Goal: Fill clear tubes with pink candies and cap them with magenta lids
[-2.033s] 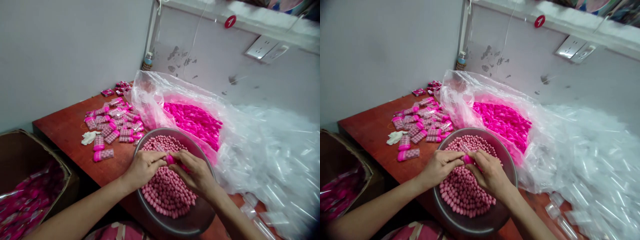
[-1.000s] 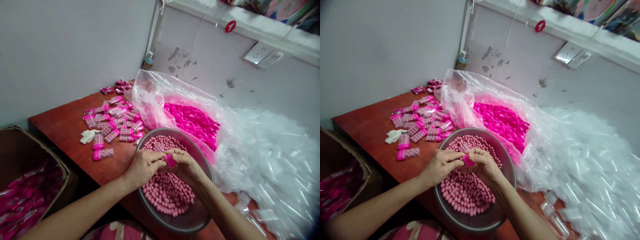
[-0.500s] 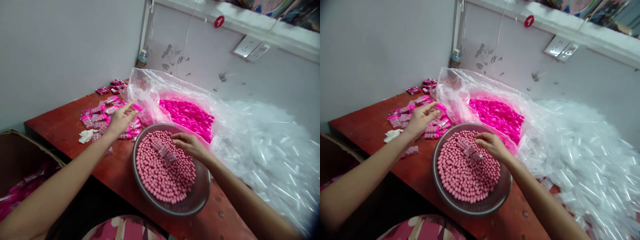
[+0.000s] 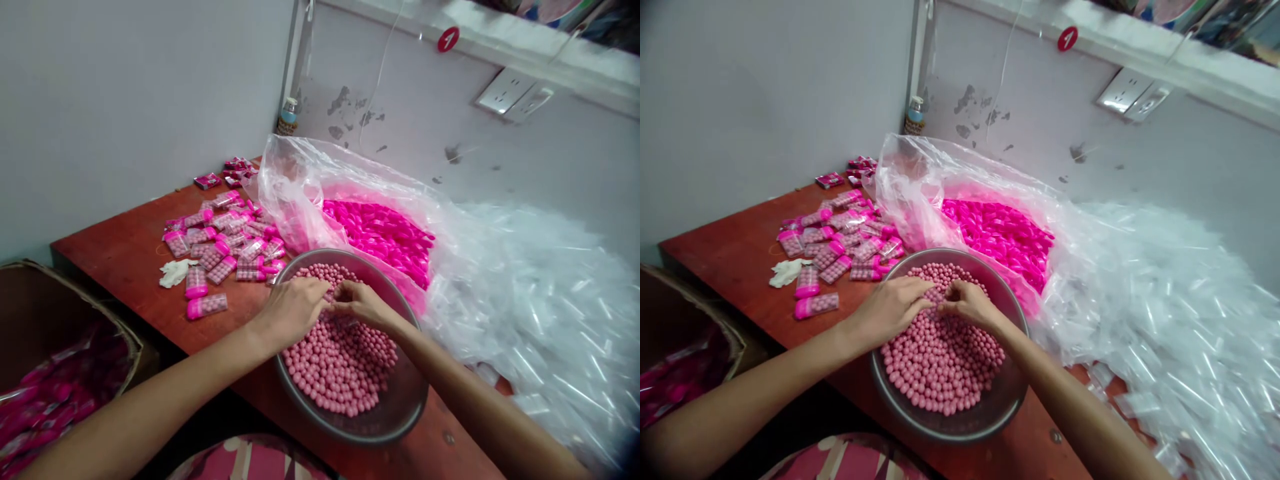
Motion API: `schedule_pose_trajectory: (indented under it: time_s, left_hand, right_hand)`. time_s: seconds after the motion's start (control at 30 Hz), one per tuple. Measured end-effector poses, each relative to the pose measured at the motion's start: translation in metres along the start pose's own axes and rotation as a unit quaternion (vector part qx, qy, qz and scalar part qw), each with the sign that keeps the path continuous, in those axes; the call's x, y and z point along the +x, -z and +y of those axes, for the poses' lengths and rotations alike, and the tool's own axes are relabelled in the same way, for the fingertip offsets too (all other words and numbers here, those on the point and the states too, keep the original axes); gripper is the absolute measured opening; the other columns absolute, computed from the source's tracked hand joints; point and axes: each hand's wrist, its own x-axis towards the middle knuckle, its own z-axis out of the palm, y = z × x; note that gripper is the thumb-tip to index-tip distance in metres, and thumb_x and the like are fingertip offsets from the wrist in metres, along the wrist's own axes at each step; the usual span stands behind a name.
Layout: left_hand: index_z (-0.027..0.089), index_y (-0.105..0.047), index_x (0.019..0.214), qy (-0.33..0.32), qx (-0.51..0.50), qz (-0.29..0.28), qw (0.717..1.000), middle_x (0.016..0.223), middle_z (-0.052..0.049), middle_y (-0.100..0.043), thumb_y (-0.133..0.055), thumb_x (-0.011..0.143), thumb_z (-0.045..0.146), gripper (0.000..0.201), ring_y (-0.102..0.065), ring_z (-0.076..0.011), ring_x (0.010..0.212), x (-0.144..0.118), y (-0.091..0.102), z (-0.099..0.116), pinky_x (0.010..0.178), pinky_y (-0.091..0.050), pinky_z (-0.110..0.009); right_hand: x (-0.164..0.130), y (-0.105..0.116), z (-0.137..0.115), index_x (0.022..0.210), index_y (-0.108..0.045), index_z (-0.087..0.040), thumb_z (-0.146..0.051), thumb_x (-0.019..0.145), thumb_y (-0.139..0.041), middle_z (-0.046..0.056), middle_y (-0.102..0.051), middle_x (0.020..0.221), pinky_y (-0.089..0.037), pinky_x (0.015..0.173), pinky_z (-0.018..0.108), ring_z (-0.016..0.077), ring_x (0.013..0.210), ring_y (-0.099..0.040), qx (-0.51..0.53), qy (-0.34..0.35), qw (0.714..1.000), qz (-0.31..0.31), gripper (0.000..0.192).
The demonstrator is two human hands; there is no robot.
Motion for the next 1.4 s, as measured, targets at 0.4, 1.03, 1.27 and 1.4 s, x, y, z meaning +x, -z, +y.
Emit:
schedule_pose_trajectory:
  time_s: [0.4, 1.03, 1.27, 1.4]
  left_hand:
    - [0.015, -0.062, 0.088, 0.157, -0.624, -0.094, 0.760, 0.079, -0.001, -0.060, -0.066, 0.070, 0.026, 0.022, -0.058, -0.0140, 0.072, 0.007, -0.009, 0.008, 0.070, -0.047, -0.030]
    - [0.016, -0.067, 0.103, 0.061, -0.412, -0.107, 0.903, 0.092, -0.004, -0.070, -0.055, 0.076, 0.015, 0.030, -0.061, -0.0185, 0.085, 0.005, -0.008, 0.007, 0.078, -0.044, -0.027]
    - [0.018, -0.065, 0.104, 0.138, -0.440, -0.083, 0.884, 0.099, -0.005, -0.068, -0.058, 0.078, 0.026, 0.029, -0.060, -0.0210, 0.095, 0.004, -0.008, 0.004, 0.083, -0.047, -0.030]
    - [0.019, -0.060, 0.106, 0.160, -0.477, -0.060, 0.862, 0.104, -0.004, -0.065, -0.057, 0.079, 0.029, 0.029, -0.060, -0.0195, 0.096, 0.001, -0.011, 0.002, 0.081, -0.048, -0.027]
  right_hand:
    - [-0.048, 0.037, -0.029, 0.100, -0.054, -0.020, -0.031, 0.074, -0.066, 0.003, -0.061, 0.088, -0.050, 0.068, 0.028, 0.0148, 0.077, -0.060, 0.254, 0.131, 0.958, -0.015, 0.031]
    - [-0.054, 0.032, -0.020, 0.090, -0.055, -0.018, -0.029, 0.080, -0.060, 0.001, -0.060, 0.080, -0.043, 0.060, 0.020, 0.0108, 0.067, -0.054, 0.007, 0.222, 0.974, -0.044, 0.015]
    - [-0.055, 0.028, -0.019, 0.103, -0.054, -0.019, -0.033, 0.077, -0.063, -0.001, -0.061, 0.075, -0.044, 0.057, 0.020, 0.0103, 0.065, -0.056, 0.135, 0.205, 0.968, -0.051, 0.031]
    - [-0.045, 0.052, 0.005, 0.104, -0.055, -0.018, -0.036, 0.080, -0.057, -0.001, -0.061, 0.070, -0.047, 0.055, 0.021, 0.0104, 0.058, -0.058, 0.148, 0.150, 0.975, 0.062, 0.029]
